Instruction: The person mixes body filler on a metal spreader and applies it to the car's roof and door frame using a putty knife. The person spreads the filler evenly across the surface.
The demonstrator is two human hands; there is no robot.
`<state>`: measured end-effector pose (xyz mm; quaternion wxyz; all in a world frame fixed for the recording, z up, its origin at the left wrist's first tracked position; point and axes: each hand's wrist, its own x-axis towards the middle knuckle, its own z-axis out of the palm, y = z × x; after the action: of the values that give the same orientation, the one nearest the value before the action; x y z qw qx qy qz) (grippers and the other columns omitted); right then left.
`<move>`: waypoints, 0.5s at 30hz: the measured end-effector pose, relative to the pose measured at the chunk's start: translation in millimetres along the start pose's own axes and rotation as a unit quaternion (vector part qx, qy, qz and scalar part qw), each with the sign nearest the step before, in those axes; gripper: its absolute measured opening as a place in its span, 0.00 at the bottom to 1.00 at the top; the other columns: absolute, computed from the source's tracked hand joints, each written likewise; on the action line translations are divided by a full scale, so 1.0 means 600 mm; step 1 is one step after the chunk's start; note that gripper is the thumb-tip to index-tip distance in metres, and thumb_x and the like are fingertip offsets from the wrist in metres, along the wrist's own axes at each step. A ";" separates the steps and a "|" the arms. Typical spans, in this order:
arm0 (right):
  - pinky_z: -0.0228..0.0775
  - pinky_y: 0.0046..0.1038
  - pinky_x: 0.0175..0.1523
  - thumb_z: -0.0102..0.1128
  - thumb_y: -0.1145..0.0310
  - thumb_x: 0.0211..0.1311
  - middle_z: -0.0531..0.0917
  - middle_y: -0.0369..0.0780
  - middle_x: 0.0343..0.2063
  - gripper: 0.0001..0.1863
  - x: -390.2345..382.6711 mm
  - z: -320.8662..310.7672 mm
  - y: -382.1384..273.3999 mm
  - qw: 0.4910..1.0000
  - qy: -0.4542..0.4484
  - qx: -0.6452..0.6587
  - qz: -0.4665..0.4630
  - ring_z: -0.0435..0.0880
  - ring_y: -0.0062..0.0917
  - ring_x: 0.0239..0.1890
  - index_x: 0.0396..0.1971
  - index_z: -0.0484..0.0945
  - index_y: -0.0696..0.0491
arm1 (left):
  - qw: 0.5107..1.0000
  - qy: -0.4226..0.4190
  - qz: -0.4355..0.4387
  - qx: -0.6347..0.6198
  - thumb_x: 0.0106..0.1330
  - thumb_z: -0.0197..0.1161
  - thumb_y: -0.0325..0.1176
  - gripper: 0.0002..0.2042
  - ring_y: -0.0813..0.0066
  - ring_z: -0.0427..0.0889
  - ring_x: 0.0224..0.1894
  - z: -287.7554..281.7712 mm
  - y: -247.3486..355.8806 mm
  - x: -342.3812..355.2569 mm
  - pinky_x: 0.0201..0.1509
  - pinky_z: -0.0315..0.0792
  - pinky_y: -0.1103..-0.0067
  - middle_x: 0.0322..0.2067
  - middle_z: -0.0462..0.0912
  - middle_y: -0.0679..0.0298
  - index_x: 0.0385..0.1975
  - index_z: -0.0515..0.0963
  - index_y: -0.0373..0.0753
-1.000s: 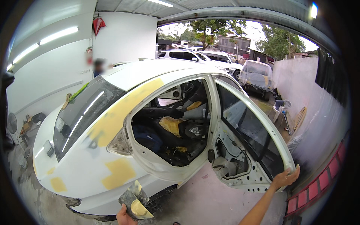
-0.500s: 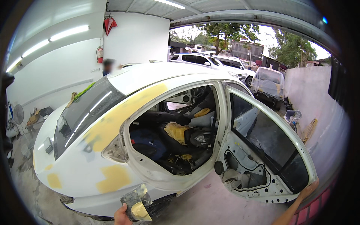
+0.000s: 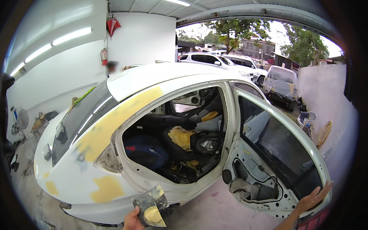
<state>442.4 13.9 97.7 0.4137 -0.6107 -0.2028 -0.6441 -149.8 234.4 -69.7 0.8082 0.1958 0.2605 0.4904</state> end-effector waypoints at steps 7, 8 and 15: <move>0.60 0.43 0.70 0.55 0.64 0.68 0.77 0.50 0.56 0.20 -0.242 -0.014 -0.435 0.775 -0.439 0.444 0.099 0.73 0.43 0.62 0.52 0.77 0.63 | 0.994 0.079 0.071 -0.006 0.79 0.50 0.43 0.24 0.55 0.79 0.61 0.063 0.007 -0.009 0.67 0.70 0.60 0.59 0.79 0.51 0.62 0.69 0.28; 0.61 0.44 0.69 0.54 0.64 0.69 0.78 0.51 0.55 0.20 -0.237 -0.014 -0.438 0.823 -0.386 0.407 0.089 0.74 0.44 0.61 0.52 0.77 0.63 | 0.994 0.071 0.084 -0.001 0.79 0.50 0.43 0.23 0.56 0.80 0.60 0.065 0.010 -0.009 0.66 0.71 0.61 0.58 0.80 0.52 0.61 0.70 0.28; 0.69 0.40 0.65 0.45 0.64 0.78 0.82 0.49 0.54 0.20 0.018 0.047 -0.166 0.999 0.024 0.033 -0.012 0.81 0.42 0.56 0.56 0.78 0.61 | 0.990 0.076 0.117 0.000 0.79 0.48 0.44 0.22 0.57 0.80 0.59 0.074 0.013 0.036 0.66 0.71 0.61 0.57 0.80 0.53 0.61 0.71 0.31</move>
<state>383.1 90.1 137.2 0.4304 -0.5787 -0.2213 -0.6565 -119.7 254.2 -35.5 0.7234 0.1874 0.2967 0.5946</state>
